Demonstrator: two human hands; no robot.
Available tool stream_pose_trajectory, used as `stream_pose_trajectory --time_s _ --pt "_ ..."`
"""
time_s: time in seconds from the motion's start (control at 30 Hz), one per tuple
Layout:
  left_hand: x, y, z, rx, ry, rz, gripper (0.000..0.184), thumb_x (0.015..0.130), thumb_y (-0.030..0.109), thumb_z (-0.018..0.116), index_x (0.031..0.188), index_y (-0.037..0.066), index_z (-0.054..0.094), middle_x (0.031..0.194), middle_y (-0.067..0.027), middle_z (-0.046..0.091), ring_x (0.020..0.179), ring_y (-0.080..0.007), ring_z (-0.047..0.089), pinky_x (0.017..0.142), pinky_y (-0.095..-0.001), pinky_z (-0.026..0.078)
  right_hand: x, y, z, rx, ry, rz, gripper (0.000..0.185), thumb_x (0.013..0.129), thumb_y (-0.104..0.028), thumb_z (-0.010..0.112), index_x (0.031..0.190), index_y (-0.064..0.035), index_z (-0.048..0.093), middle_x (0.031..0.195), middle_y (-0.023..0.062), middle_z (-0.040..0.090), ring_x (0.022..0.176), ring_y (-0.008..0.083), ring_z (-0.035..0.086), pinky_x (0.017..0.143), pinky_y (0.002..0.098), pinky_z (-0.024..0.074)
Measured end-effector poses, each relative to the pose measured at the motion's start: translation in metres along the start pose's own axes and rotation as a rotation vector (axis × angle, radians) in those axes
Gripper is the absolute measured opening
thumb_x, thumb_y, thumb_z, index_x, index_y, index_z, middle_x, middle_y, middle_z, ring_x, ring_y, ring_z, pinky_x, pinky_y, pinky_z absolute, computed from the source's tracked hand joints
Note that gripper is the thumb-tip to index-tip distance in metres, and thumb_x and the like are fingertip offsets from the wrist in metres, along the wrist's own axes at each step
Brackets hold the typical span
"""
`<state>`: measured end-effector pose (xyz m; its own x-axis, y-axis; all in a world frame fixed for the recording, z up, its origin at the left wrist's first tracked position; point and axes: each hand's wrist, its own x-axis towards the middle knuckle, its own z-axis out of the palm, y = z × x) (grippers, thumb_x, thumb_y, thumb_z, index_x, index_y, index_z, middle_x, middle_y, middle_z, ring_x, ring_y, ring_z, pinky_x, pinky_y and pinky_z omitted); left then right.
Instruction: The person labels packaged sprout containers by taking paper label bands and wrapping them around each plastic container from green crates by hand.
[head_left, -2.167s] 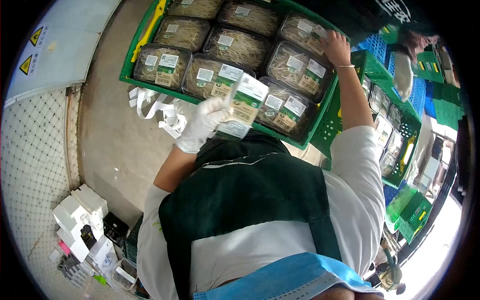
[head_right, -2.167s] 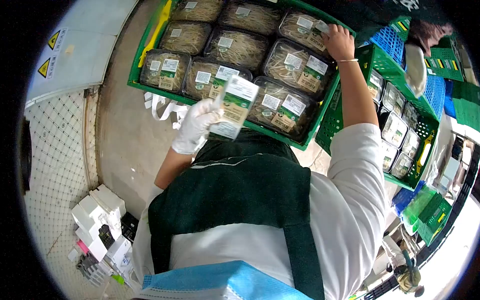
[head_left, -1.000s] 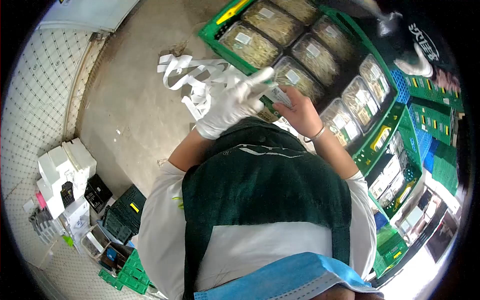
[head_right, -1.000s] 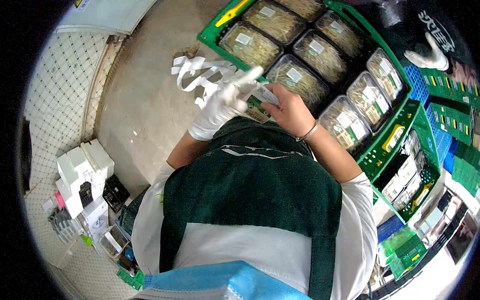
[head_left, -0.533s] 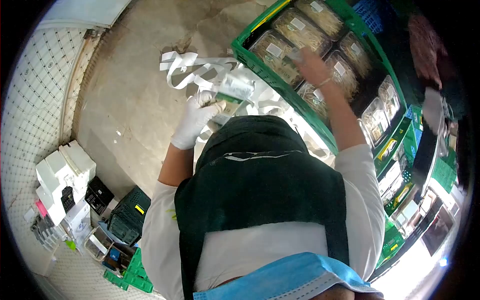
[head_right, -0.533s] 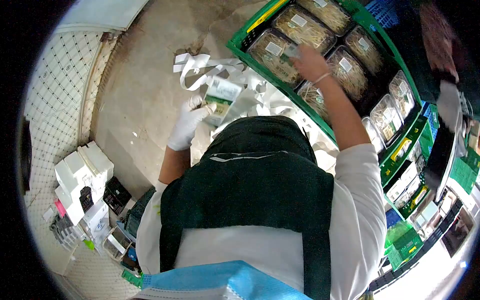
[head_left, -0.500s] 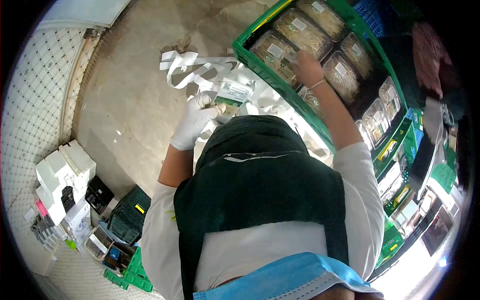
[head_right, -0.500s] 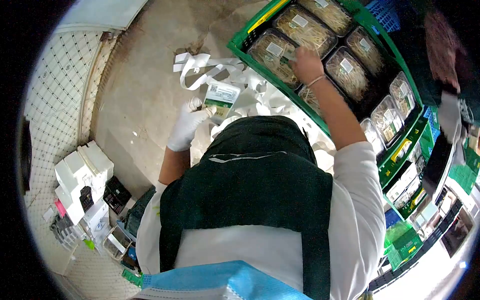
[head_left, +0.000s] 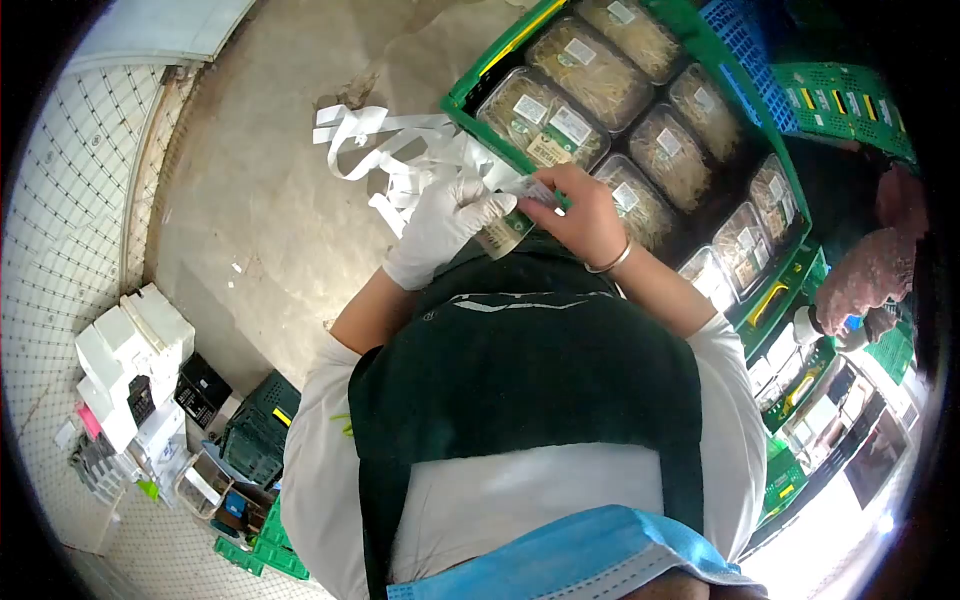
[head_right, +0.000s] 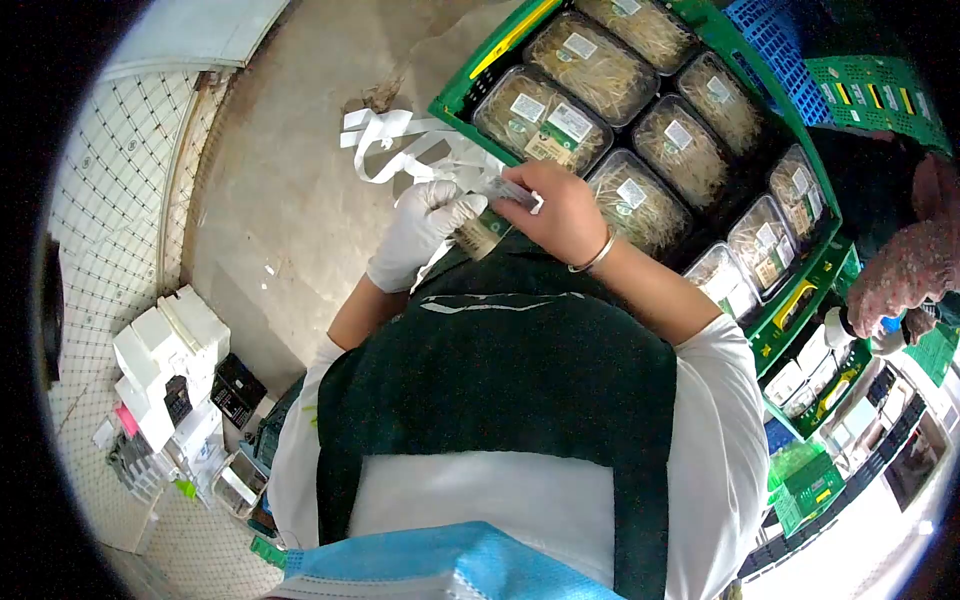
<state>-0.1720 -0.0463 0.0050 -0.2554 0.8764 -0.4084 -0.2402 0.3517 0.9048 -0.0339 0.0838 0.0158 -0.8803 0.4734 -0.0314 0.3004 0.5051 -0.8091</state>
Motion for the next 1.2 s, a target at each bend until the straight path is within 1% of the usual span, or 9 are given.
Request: stream_pose_trajectory --time_s 0.1,0.17,0.37,0.53,0.7,0.9,1.03,1.1,1.2 --pt "0.01 0.004 0.005 0.029 0.018 -0.042 0.018 0.078 0.014 0.058 0.087 -0.001 0.058 0.071 -0.0015 0.056 0.066 -0.0071 0.049 0.061 -0.0213 0.041 0.01 0.039 -0.022 -0.19 0.203 -0.208 0.014 0.067 -0.019 0.065 0.075 -0.0076 0.062 0.07 0.0097 0.059 0.064 0.0231 0.057 0.058 0.0316 0.0459" --pt "0.015 0.001 0.007 0.053 0.08 -0.04 0.022 0.076 0.016 0.06 0.091 0.0 0.059 0.071 -0.0007 0.056 0.067 -0.0082 0.051 0.062 -0.0233 0.042 0.047 0.064 -0.073 -0.182 0.284 0.095 0.014 0.071 -0.023 0.06 0.071 -0.0092 0.06 0.071 0.0085 0.059 0.058 0.0251 0.056 0.055 0.0341 0.0453" --pt "0.008 -0.023 -0.022 -0.021 0.206 -0.091 0.029 0.071 0.003 0.053 0.099 -0.002 0.054 0.093 -0.0069 0.057 0.082 -0.0115 0.053 0.072 -0.0243 0.042 0.1 0.204 -0.051 -0.997 0.222 0.023 0.036 0.077 -0.034 0.053 0.102 -0.0081 0.047 0.094 0.012 0.055 0.089 0.0313 0.052 0.073 0.0413 0.043" --pt "0.004 -0.014 -0.027 -0.172 0.061 -0.178 0.034 0.069 0.005 0.058 0.102 -0.002 0.053 0.087 -0.0054 0.058 0.078 -0.0125 0.055 0.069 -0.0243 0.043 0.085 0.187 -0.043 -1.013 0.215 0.27 0.069 0.076 -0.051 0.047 0.132 -0.0208 0.02 0.132 0.01 0.023 0.116 0.0304 0.029 0.092 0.0449 0.0263" --pt "0.001 -0.013 -0.02 -0.149 0.12 -0.144 0.029 0.071 0.007 0.059 0.099 -0.002 0.054 0.092 -0.0074 0.058 0.08 -0.0125 0.054 0.072 -0.0247 0.042 0.076 0.171 -0.037 -1.073 0.168 0.25 0.068 0.074 -0.056 0.046 0.128 -0.0158 0.03 0.128 0.0099 0.029 0.113 0.0317 0.031 0.089 0.0469 0.0282" --pt "0.008 -0.006 -0.009 -0.187 0.305 0.013 0.027 0.077 0.004 0.053 0.104 0.0 0.052 0.093 -0.0051 0.056 0.083 -0.0122 0.052 0.078 -0.0252 0.039 0.026 0.135 0.024 -0.855 0.061 -0.134 0.063 0.07 -0.05 0.056 0.117 -0.0097 0.043 0.118 0.0121 0.041 0.109 0.0269 0.037 0.086 0.043 0.0322" --pt "0.011 0.012 0.0 -0.124 0.288 0.025 0.027 0.079 0.003 0.051 0.105 -0.001 0.052 0.094 -0.0052 0.056 0.084 -0.0121 0.052 0.077 -0.0242 0.04 0.026 0.114 0.01 -0.913 0.006 0.102 0.06 0.071 -0.048 0.057 0.115 -0.0086 0.045 0.113 0.0119 0.046 0.106 0.0229 0.041 0.085 0.0379 0.035" --pt "0.016 0.016 0.008 -0.126 0.273 0.02 0.026 0.079 0.003 0.051 0.104 -0.002 0.052 0.094 -0.0051 0.056 0.084 -0.012 0.052 0.077 -0.024 0.041 0.031 0.081 -0.019 0.517 -0.164 0.369 0.052 0.073 -0.039 0.06 0.111 -0.0061 0.048 0.099 0.0105 0.054 0.092 0.0195 0.051 0.078 0.0309 0.0398" --pt "0.029 0.013 0.015 0.007 0.173 0.074 0.027 0.077 0.001 0.053 0.104 -0.002 0.053 0.096 -0.0052 0.056 0.085 -0.0115 0.053 0.076 -0.0236 0.042 0.021 0.026 -0.024 0.203 -0.088 0.09 0.034 0.071 -0.016 0.064 0.1 -0.0025 0.051 0.078 0.0086 0.058 0.068 0.0156 0.054 0.062 0.0268 0.0435"
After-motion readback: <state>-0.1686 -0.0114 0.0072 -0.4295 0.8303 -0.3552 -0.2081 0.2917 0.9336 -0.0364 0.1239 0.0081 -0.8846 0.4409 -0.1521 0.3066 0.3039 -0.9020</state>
